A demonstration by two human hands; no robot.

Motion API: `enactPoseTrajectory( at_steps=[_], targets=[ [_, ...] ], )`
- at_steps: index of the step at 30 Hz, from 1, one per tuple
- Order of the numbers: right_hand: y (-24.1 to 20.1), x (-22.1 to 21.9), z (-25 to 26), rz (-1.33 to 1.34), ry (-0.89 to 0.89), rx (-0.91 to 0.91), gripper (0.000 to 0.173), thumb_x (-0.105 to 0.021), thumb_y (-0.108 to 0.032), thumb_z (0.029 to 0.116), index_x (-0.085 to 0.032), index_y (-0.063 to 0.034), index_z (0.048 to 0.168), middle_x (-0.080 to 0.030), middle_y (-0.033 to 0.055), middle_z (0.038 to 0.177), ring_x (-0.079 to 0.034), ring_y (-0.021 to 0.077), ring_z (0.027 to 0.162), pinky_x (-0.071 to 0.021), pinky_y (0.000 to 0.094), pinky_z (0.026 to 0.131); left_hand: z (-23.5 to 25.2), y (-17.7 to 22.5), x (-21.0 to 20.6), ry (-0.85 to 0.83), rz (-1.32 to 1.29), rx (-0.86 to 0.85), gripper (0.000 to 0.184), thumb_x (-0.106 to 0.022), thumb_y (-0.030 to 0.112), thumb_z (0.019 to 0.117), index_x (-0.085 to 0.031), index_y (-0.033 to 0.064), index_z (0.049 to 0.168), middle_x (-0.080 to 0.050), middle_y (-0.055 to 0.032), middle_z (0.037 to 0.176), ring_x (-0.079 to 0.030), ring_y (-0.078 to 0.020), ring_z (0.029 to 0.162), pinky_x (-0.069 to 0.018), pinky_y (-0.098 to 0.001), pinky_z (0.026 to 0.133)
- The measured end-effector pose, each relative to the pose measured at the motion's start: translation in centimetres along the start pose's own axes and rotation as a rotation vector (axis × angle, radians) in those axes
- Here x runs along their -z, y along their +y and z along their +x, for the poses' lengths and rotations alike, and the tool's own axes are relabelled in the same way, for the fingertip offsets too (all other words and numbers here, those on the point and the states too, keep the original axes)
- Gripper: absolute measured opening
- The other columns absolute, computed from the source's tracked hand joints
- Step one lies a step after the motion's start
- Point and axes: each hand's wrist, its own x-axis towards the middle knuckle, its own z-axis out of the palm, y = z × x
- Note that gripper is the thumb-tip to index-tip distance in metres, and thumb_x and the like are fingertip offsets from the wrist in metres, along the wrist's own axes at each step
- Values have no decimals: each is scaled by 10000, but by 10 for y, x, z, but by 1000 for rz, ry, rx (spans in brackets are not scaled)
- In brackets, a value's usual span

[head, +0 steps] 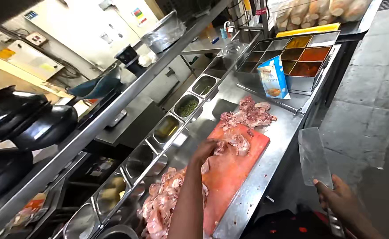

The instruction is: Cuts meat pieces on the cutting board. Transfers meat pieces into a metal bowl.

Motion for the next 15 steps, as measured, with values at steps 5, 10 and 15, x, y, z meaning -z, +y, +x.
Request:
enactPoseTrajectory(
  at_steps=[5,10,15],
  targets=[
    [-11,0,4,-17,-25,15,312,-615,-269,973,-541,-88,1216,-588,69,660,-590,209,465,-544,393,427,18,23,-43,224,-146,-259,419,-492,50,1036,-485,87,1454,-585,-136,1415,-686,-260,1104,-590,-454,911],
    [-10,1,2,-43,-36,58,355,-616,-315,957,-551,-104,1235,-615,63,680,-603,201,471,-548,384,430,29,-18,-69,-116,862,-441,660,-718,115,858,-535,135,1491,-565,-106,1480,-554,-264,1350,-468,-517,1127],
    [-3,4,-8,-86,-12,16,330,-611,-299,963,-555,-95,1216,-631,69,696,-617,204,479,-559,393,441,15,-40,-51,-76,944,-398,667,-699,430,880,-545,174,1476,-584,-52,1445,-575,-205,1308,-492,-477,1098]
  ],
)
